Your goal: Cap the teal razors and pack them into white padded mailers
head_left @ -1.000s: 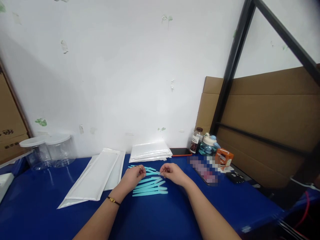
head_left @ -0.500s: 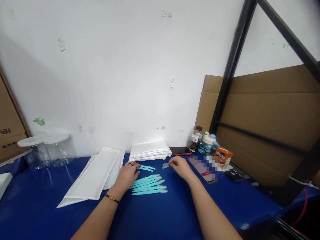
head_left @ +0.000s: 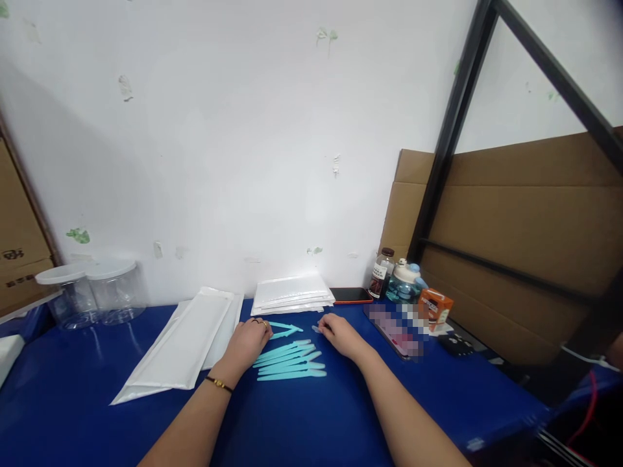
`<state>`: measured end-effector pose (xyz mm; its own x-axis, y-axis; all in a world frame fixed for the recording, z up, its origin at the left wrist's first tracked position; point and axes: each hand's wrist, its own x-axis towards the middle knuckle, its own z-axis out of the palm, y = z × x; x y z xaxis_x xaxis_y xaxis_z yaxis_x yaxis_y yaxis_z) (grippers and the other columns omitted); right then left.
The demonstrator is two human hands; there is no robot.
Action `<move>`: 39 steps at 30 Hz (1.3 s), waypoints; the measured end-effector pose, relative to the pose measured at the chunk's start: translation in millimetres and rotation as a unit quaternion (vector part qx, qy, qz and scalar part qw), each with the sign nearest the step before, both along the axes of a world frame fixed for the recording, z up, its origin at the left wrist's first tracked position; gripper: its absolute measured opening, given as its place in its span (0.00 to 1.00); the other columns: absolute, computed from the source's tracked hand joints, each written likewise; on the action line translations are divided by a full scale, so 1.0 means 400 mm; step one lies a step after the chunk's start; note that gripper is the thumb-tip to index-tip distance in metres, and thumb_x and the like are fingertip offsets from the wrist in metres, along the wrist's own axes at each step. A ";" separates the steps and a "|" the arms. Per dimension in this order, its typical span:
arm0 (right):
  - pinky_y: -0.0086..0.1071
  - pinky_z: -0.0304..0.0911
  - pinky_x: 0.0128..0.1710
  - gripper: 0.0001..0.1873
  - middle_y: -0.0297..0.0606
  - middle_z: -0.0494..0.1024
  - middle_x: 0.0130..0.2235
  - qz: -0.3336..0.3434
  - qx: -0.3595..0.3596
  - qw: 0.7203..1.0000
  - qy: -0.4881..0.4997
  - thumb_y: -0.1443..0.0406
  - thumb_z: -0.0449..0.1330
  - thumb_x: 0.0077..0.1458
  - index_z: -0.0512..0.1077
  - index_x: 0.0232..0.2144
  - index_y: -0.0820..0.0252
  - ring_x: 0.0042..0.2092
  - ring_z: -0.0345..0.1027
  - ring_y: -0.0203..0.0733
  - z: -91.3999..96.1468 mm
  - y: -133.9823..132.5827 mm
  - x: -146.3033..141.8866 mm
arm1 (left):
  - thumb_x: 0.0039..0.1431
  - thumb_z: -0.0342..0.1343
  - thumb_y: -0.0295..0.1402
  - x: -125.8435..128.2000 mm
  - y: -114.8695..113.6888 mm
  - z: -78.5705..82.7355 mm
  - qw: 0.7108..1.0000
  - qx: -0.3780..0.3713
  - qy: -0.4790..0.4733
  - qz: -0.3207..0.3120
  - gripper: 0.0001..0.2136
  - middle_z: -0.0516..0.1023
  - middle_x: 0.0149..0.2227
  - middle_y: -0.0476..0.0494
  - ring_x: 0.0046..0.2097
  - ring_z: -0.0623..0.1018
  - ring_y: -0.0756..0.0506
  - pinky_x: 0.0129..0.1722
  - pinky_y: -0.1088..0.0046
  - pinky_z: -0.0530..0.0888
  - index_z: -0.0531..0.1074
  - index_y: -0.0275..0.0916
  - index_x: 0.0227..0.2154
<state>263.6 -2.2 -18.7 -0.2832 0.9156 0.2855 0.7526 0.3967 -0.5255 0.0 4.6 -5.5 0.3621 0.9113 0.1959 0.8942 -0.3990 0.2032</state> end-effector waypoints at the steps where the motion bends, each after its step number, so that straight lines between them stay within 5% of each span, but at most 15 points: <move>1: 0.28 0.57 0.34 0.07 0.36 0.73 0.33 0.010 -0.012 1.000 0.025 0.68 0.51 0.56 0.69 0.30 0.59 0.34 0.66 0.38 0.001 -0.002 -0.002 | 0.61 0.42 0.34 0.002 0.000 0.001 1.000 -0.004 -0.002 0.000 0.13 0.75 0.35 0.44 0.41 0.72 0.44 0.39 0.70 0.62 0.71 0.40 0.29; 15: 0.28 0.59 0.31 0.07 0.33 0.70 0.27 0.021 -0.022 0.977 0.211 0.63 0.53 0.53 0.69 0.32 0.59 0.30 0.65 0.36 0.012 -0.005 -0.024 | 0.64 0.33 0.44 0.016 -0.012 0.000 0.978 -0.082 -0.183 -0.060 0.17 0.71 0.27 0.51 0.30 0.70 0.49 0.31 0.75 0.63 0.64 0.41 0.34; 21: 0.29 0.60 0.33 0.08 0.34 0.71 0.28 0.036 -0.004 0.959 0.280 0.61 0.54 0.53 0.69 0.33 0.60 0.31 0.65 0.37 0.019 -0.009 -0.031 | 0.63 0.34 0.46 0.021 -0.028 0.026 0.974 -0.109 -0.172 -0.098 0.21 0.75 0.32 0.50 0.36 0.72 0.48 0.38 0.75 0.64 0.71 0.42 0.30; 33: 0.29 0.60 0.32 0.08 0.33 0.70 0.28 0.076 -0.002 0.959 0.273 0.62 0.56 0.53 0.71 0.32 0.59 0.31 0.64 0.36 0.032 -0.034 -0.063 | 0.62 0.36 0.46 0.030 -0.040 0.034 0.974 -0.127 -0.162 -0.098 0.22 0.76 0.31 0.50 0.35 0.73 0.47 0.34 0.74 0.64 0.72 0.42 0.29; 39: 0.29 0.60 0.32 0.07 0.33 0.70 0.28 0.032 0.020 0.959 0.281 0.62 0.56 0.53 0.70 0.32 0.60 0.30 0.64 0.36 0.028 -0.020 -0.040 | 0.62 0.36 0.46 0.026 -0.046 0.044 0.975 -0.125 -0.160 -0.090 0.22 0.76 0.31 0.50 0.35 0.73 0.47 0.34 0.75 0.64 0.73 0.42 0.28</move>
<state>247.4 -10.3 -7.4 -0.1292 0.8866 0.4442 0.3291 0.4609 -0.8242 10.5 -13.7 12.1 0.4776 0.8724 0.1042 0.6894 -0.4456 0.5711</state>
